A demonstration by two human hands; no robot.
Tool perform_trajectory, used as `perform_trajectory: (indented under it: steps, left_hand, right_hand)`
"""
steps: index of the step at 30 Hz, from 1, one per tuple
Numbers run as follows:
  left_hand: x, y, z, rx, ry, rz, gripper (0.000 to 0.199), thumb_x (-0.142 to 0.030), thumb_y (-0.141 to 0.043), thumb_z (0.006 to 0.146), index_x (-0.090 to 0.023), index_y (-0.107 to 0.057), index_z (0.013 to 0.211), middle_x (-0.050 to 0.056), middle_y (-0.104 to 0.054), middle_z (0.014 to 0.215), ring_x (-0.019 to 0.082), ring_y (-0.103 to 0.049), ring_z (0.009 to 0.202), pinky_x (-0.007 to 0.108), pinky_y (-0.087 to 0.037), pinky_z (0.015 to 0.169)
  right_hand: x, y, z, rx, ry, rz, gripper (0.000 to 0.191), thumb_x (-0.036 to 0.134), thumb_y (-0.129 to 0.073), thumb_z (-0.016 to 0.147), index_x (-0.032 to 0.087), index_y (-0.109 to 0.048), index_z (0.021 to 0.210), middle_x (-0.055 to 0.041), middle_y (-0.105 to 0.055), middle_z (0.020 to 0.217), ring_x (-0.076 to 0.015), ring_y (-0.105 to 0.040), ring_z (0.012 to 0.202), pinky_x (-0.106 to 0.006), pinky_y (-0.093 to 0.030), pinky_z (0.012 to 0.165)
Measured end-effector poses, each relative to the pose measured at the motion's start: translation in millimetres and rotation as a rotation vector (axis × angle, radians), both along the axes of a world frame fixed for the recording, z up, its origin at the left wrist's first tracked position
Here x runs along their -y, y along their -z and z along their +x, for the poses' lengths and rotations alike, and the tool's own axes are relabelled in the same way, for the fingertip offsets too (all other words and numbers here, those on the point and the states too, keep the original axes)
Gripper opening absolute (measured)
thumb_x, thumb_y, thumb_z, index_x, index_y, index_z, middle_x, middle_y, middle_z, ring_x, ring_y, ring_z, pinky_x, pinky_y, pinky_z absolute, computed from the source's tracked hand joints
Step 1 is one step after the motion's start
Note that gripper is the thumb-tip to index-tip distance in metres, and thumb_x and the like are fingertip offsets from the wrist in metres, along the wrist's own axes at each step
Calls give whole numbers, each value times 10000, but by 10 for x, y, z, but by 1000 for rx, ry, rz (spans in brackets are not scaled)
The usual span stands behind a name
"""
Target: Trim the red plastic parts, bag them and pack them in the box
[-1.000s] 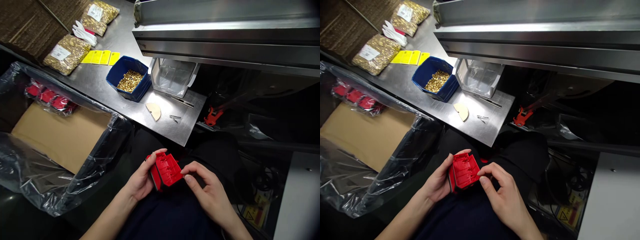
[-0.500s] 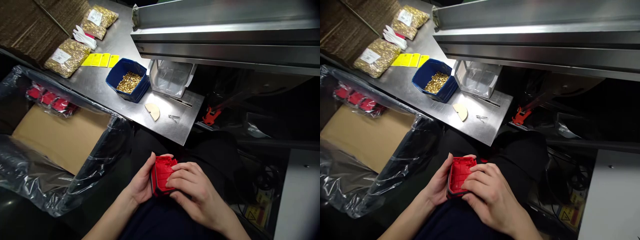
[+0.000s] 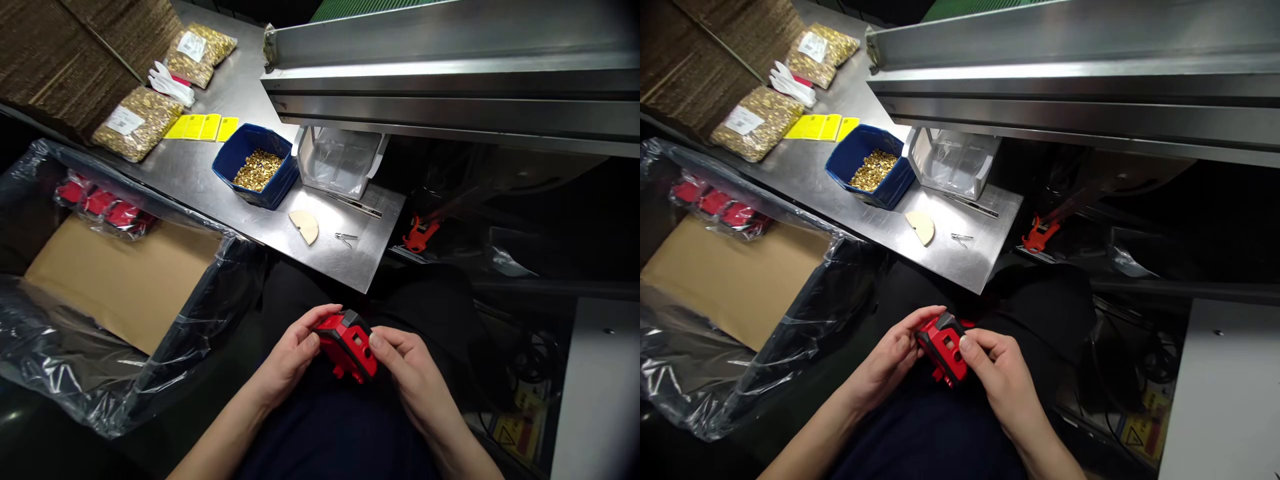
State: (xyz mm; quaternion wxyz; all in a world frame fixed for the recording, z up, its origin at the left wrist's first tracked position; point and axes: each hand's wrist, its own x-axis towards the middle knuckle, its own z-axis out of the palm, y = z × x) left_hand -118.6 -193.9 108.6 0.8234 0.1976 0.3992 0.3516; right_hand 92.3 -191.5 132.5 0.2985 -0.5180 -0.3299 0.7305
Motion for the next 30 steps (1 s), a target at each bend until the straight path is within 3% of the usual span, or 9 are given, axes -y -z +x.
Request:
perform_trajectory:
  steps: [5, 9, 14, 21, 26, 30]
  left_hand:
    - [10, 47, -38, 25, -35, 0, 715, -441, -792, 850, -229, -513, 1473, 137, -638, 1373, 286, -615, 1209, 366, -464, 1045]
    - [6, 65, -43, -10, -79, 52, 813, -530, -830, 796, -275, -488, 1488, 136, -563, 1482, 334, -544, 1326, 411, -457, 1093]
    - [7, 72, -42, -69, -52, 180, 853, -640, -821, 744, -259, -526, 1447, 162, -574, 1459, 404, -504, 1368, 517, -426, 1146]
    - [-1, 68, -52, -83, -65, 250, 867, -663, -843, 694, -258, -558, 1405, 158, -591, 1432, 414, -505, 1365, 548, -421, 1154]
    - [18, 76, -70, -110, -96, 246, 823, -626, -881, 670, -279, -591, 1358, 121, -630, 1365, 361, -561, 1285, 472, -472, 1096]
    - [21, 57, -101, -262, -95, 299, 749, -601, -899, 652, -291, -637, 1282, 87, -649, 1272, 311, -618, 1157, 389, -511, 993]
  right_hand:
    - [35, 40, -8, -119, 40, -41, 300, 437, -635, 1000, 195, -800, 1060, -74, -747, 912, -179, -635, 792, -277, -492, 735]
    - [82, 105, 24, -165, -10, 71, 287, 447, -651, 986, 232, -797, 1109, -96, -759, 1092, -238, -679, 979, -318, -507, 865]
    - [119, 174, 39, -251, -36, 77, 228, 453, -676, 965, 288, -802, 1060, -81, -693, 1343, -303, -623, 1257, -415, -447, 1098]
    - [150, 185, 41, -189, -93, 159, 239, 455, -640, 984, 278, -797, 1017, -87, -682, 1348, -309, -627, 1244, -424, -452, 1097]
    - [114, 134, 38, -62, -192, 244, 201, 405, -630, 997, 267, -771, 1034, -78, -659, 1373, -302, -621, 1235, -401, -475, 1063]
    - [88, 115, 38, 30, -246, 288, 362, 568, -610, 972, 268, -741, 1127, -93, -656, 1364, -321, -593, 1264, -415, -461, 1084]
